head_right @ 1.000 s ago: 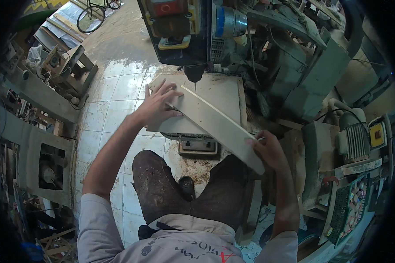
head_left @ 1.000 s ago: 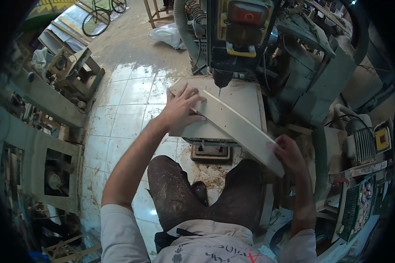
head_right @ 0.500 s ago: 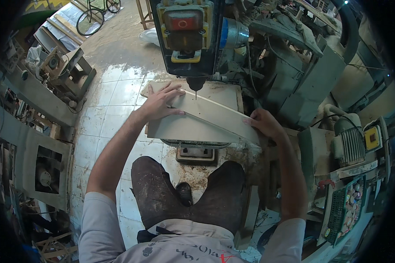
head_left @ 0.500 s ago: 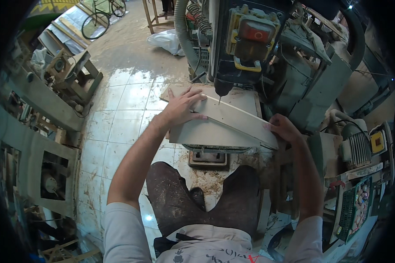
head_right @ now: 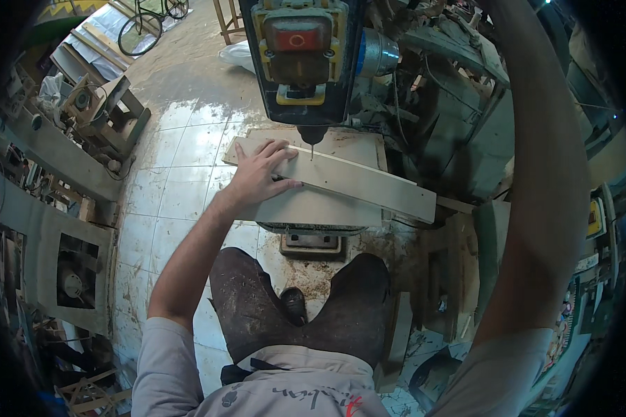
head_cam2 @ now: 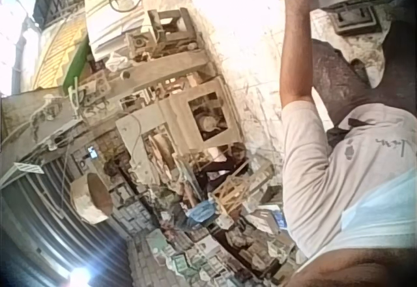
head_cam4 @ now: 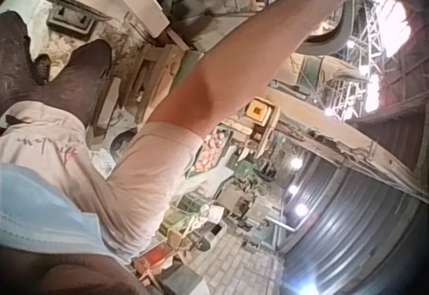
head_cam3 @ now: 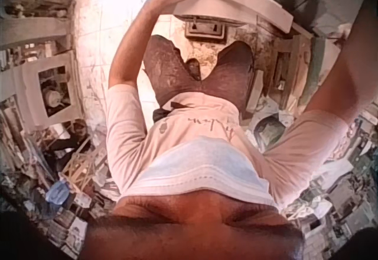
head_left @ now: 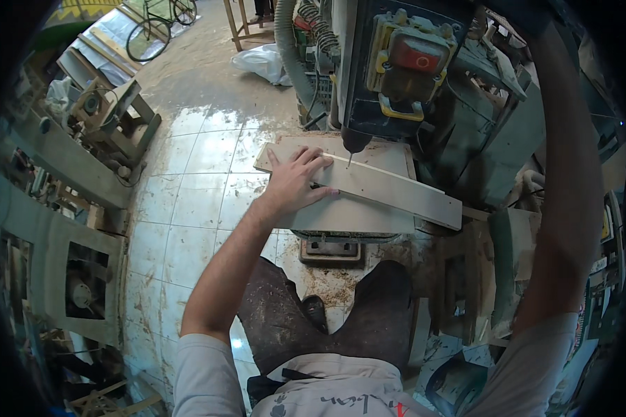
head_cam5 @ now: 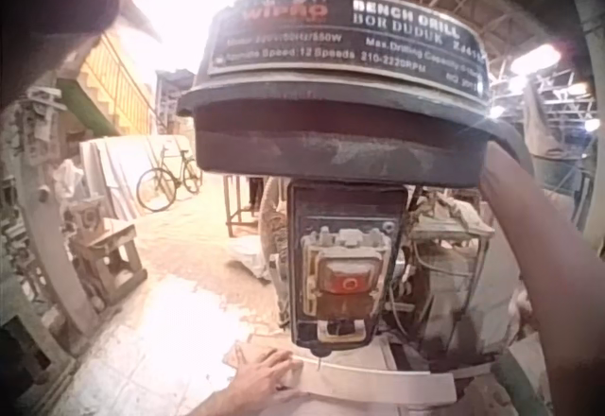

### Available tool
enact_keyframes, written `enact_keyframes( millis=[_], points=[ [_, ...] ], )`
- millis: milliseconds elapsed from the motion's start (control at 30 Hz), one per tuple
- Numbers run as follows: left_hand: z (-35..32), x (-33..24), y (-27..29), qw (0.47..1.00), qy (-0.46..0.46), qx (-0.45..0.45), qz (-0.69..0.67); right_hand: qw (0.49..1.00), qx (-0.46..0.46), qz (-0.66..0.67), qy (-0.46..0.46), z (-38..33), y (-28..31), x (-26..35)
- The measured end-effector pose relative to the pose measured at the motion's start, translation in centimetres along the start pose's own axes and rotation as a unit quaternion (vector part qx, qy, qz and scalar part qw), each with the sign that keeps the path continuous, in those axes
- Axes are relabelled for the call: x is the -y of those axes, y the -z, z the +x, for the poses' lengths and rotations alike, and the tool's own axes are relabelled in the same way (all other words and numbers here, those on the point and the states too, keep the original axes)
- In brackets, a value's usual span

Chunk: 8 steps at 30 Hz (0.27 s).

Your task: The person sits on the floor and uses a drill press to drill holes into rectangular wooden planks. They repeatedly pick up planks, position them under the drill bit, operate the machine, and inspect the drilled holes before moving to the next piece.

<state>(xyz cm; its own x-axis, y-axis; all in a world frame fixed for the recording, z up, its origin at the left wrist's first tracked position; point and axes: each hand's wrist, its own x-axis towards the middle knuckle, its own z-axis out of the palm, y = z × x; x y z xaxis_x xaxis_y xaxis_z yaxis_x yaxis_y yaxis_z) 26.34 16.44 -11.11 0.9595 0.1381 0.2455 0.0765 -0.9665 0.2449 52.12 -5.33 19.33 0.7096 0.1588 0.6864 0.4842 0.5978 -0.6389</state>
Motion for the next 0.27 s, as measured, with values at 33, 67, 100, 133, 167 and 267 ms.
enact_keyframes(
  millis=[33,67,100,133,167,267],
  points=[
    [-0.4,0.1,0.0,1.0,0.01,0.001,0.008,1.0,0.008,0.007,0.013,0.0,-0.7,-0.3],
    [-0.8,0.2,0.1,1.0,0.019,0.003,0.016,0.999,0.015,0.012,0.025,-0.1,-1.3,-0.6],
    [-1.0,0.3,0.1,0.999,0.026,0.004,0.023,0.999,0.019,0.014,0.036,-0.5,-1.6,-0.6],
    [-1.0,0.3,0.2,0.999,0.028,0.005,0.02,0.998,0.021,0.013,0.049,-0.9,-1.8,-0.4],
    [-0.8,0.2,0.2,0.999,0.029,0.005,0.017,0.997,0.026,0.007,0.066,-0.8,-1.9,0.2],
    [-1.4,0.4,0.1,0.999,0.042,0.006,0.015,0.993,0.06,-0.05,0.085,-2.9,-3.2,1.2]
  ],
)
